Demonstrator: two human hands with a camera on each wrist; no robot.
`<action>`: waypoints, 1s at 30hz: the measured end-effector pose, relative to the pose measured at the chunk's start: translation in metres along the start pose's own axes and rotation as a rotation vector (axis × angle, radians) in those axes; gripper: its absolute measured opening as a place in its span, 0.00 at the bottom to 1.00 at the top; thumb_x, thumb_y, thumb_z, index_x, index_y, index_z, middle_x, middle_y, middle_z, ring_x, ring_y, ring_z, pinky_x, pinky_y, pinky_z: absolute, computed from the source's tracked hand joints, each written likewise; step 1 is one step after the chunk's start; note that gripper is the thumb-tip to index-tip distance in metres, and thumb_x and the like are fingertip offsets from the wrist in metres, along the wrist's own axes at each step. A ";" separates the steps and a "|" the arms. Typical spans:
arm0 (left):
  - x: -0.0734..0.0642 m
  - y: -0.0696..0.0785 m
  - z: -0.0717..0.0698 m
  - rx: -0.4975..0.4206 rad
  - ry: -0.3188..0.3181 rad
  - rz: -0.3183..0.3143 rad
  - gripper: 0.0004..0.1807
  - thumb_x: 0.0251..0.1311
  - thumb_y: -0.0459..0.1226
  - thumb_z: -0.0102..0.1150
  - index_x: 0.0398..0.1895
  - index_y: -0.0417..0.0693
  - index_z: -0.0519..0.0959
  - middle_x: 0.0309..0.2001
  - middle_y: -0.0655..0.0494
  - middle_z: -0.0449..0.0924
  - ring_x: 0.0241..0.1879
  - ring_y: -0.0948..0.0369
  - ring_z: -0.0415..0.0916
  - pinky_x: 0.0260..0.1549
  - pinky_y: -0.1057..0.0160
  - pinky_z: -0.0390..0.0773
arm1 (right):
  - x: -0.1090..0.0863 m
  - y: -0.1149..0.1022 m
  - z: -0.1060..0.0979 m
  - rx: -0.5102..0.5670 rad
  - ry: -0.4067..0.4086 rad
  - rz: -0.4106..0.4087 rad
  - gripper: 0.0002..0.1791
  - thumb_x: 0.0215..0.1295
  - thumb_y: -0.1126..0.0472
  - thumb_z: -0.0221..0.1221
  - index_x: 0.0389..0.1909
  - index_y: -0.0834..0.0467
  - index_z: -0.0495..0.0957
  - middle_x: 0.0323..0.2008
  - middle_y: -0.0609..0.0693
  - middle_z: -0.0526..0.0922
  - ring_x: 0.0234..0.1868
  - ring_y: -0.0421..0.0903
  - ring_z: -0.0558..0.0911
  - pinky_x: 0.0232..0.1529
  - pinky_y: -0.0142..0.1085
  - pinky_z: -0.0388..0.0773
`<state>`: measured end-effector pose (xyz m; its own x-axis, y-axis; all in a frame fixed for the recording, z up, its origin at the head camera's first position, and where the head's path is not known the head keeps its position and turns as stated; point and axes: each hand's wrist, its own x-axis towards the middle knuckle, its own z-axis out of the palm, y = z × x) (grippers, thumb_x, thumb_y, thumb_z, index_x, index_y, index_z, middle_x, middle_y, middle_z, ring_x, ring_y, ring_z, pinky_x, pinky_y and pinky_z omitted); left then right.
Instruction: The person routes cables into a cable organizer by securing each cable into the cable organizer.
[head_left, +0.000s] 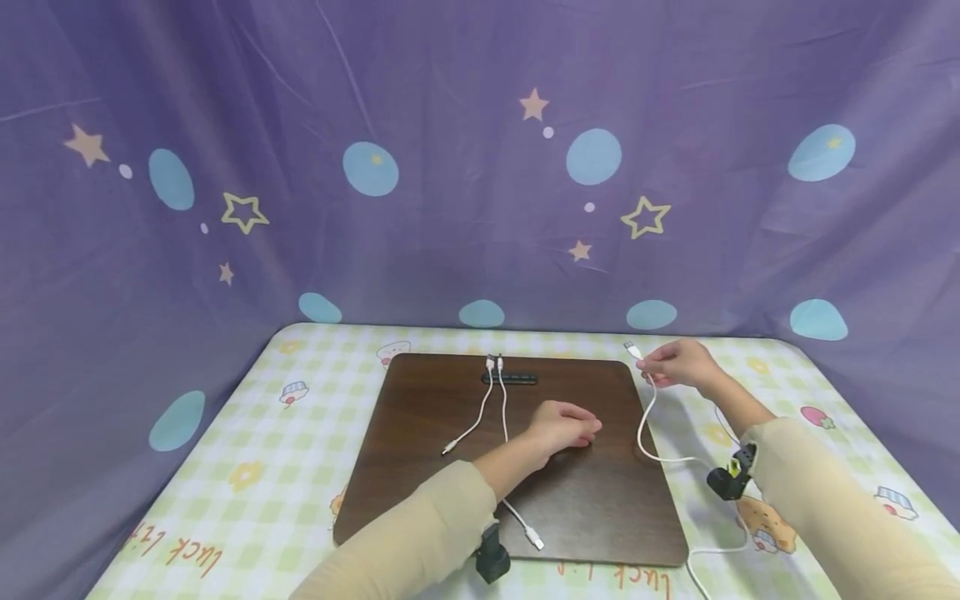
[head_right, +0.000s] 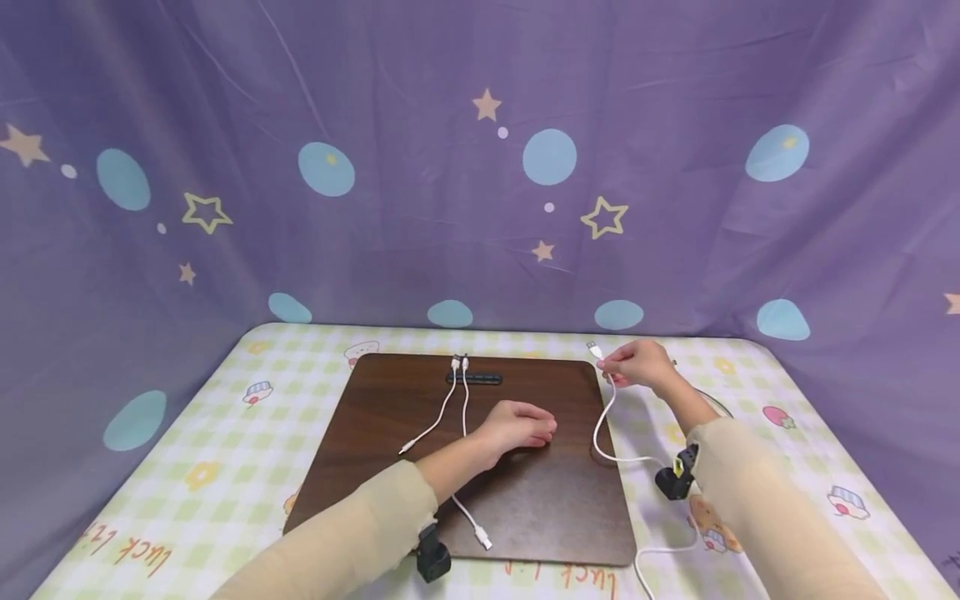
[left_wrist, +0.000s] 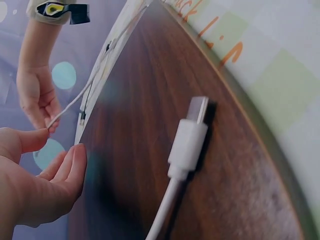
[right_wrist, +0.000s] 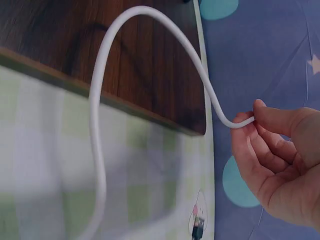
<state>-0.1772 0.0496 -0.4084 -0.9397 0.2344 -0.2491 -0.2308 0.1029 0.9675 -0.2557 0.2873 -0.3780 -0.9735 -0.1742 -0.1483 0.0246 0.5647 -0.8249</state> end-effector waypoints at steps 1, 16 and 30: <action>0.000 -0.001 0.001 -0.007 -0.006 0.000 0.10 0.55 0.29 0.63 0.39 0.30 0.82 0.38 0.39 0.86 0.37 0.53 0.86 0.38 0.64 0.87 | 0.000 -0.002 0.002 0.020 -0.006 0.006 0.22 0.64 0.61 0.60 0.45 0.80 0.75 0.21 0.43 0.85 0.24 0.32 0.82 0.31 0.27 0.85; -0.006 -0.009 0.004 -0.262 -0.179 0.009 0.15 0.63 0.25 0.53 0.50 0.22 0.75 0.48 0.28 0.81 0.50 0.46 0.82 0.51 0.56 0.83 | 0.002 -0.030 0.023 0.390 -0.068 0.093 0.21 0.65 0.64 0.59 0.52 0.77 0.72 0.23 0.41 0.85 0.29 0.33 0.84 0.37 0.27 0.85; -0.015 -0.009 -0.007 -0.337 -0.236 0.033 0.16 0.67 0.27 0.48 0.53 0.23 0.73 0.53 0.26 0.77 0.54 0.43 0.79 0.56 0.55 0.80 | 0.017 -0.049 0.041 0.646 -0.086 0.167 0.12 0.67 0.68 0.55 0.25 0.56 0.80 0.21 0.44 0.85 0.26 0.35 0.85 0.34 0.25 0.84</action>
<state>-0.1631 0.0387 -0.4127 -0.8735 0.4512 -0.1827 -0.3081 -0.2219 0.9251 -0.2641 0.2229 -0.3623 -0.9238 -0.2054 -0.3232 0.3306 -0.0020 -0.9438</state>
